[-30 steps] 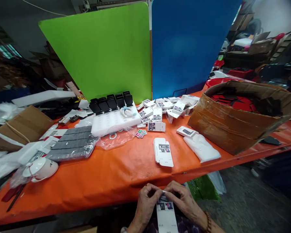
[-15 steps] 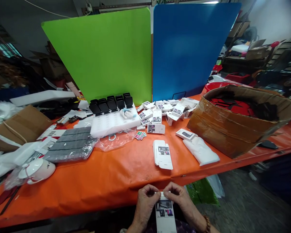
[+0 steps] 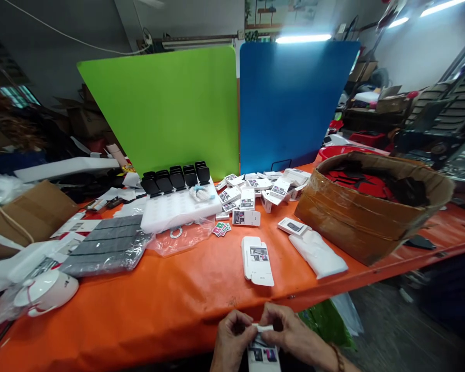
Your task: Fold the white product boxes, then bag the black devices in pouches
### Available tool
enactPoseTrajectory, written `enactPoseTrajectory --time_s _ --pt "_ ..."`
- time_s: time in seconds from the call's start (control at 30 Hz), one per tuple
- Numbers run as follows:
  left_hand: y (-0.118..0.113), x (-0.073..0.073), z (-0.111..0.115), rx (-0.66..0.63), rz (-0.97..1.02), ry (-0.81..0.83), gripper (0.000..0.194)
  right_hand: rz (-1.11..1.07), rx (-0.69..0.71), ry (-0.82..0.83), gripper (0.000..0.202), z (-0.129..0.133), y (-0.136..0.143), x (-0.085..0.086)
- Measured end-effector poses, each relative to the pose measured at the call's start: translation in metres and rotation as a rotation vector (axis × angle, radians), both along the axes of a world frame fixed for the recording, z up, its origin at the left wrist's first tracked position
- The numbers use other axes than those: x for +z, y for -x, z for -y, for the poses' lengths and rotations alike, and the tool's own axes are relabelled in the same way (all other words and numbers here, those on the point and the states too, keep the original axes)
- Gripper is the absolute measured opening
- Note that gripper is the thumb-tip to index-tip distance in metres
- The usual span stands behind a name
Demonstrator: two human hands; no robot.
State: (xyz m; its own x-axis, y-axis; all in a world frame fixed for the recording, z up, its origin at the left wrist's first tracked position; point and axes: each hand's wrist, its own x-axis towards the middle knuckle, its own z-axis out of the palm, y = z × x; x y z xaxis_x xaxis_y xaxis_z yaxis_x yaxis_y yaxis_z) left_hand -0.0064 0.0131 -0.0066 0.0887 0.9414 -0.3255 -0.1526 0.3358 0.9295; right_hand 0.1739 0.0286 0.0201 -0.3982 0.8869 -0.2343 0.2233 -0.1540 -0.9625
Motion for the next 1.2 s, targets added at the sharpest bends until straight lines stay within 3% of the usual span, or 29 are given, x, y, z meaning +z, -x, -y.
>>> enactPoseTrajectory --time_s 0.07,0.13,0.23,0.3,0.37,0.47,0.53,0.63,0.73,0.87,0.97,1.07,1.2 --pt "0.002 0.007 -0.012 0.094 -0.004 -0.022 0.040 0.045 0.010 -0.024 0.018 -0.034 -0.008 0.027" --pt "0.005 0.011 -0.024 0.199 -0.020 -0.022 0.049 0.052 -0.066 -0.095 0.026 -0.075 -0.018 0.060" --pt "0.009 0.007 -0.035 0.292 -0.043 -0.031 0.054 -0.098 -0.440 -0.354 0.041 -0.131 -0.031 0.103" --pt "0.008 0.002 -0.038 0.285 -0.064 -0.046 0.054 -0.174 -0.600 -0.475 0.051 -0.154 -0.033 0.117" --pt "0.004 0.000 -0.039 0.261 -0.119 -0.075 0.050 -0.049 -0.553 -0.520 0.047 -0.163 -0.029 0.114" --pt "-0.003 0.005 -0.038 0.180 -0.260 -0.193 0.041 0.377 -0.250 -0.526 0.016 -0.160 -0.018 0.087" --pt "-0.008 0.011 -0.038 0.070 -0.388 -0.311 0.039 0.547 -0.109 -0.515 0.007 -0.155 -0.011 0.068" --pt "-0.014 0.012 -0.040 -0.079 -0.571 -0.421 0.046 0.645 -0.026 -0.481 0.019 -0.150 -0.003 0.047" --pt "-0.018 -0.001 -0.041 -0.155 -0.678 -0.449 0.055 0.742 0.037 -0.430 0.028 -0.151 0.005 0.037" --pt "-0.017 -0.019 -0.035 -0.162 -0.744 -0.532 0.054 0.809 0.057 -0.389 0.040 -0.156 0.014 0.032" --pt "-0.015 -0.023 -0.032 -0.158 -0.734 -0.567 0.054 0.811 0.045 -0.370 0.046 -0.159 0.017 0.032" --pt "-0.016 -0.018 -0.037 -0.130 -0.701 -0.545 0.052 0.774 0.020 -0.357 0.041 -0.160 0.014 0.038" --pt "-0.019 0.002 -0.049 -0.018 -0.683 -0.533 0.049 0.667 -0.022 -0.347 0.027 -0.157 0.007 0.053"
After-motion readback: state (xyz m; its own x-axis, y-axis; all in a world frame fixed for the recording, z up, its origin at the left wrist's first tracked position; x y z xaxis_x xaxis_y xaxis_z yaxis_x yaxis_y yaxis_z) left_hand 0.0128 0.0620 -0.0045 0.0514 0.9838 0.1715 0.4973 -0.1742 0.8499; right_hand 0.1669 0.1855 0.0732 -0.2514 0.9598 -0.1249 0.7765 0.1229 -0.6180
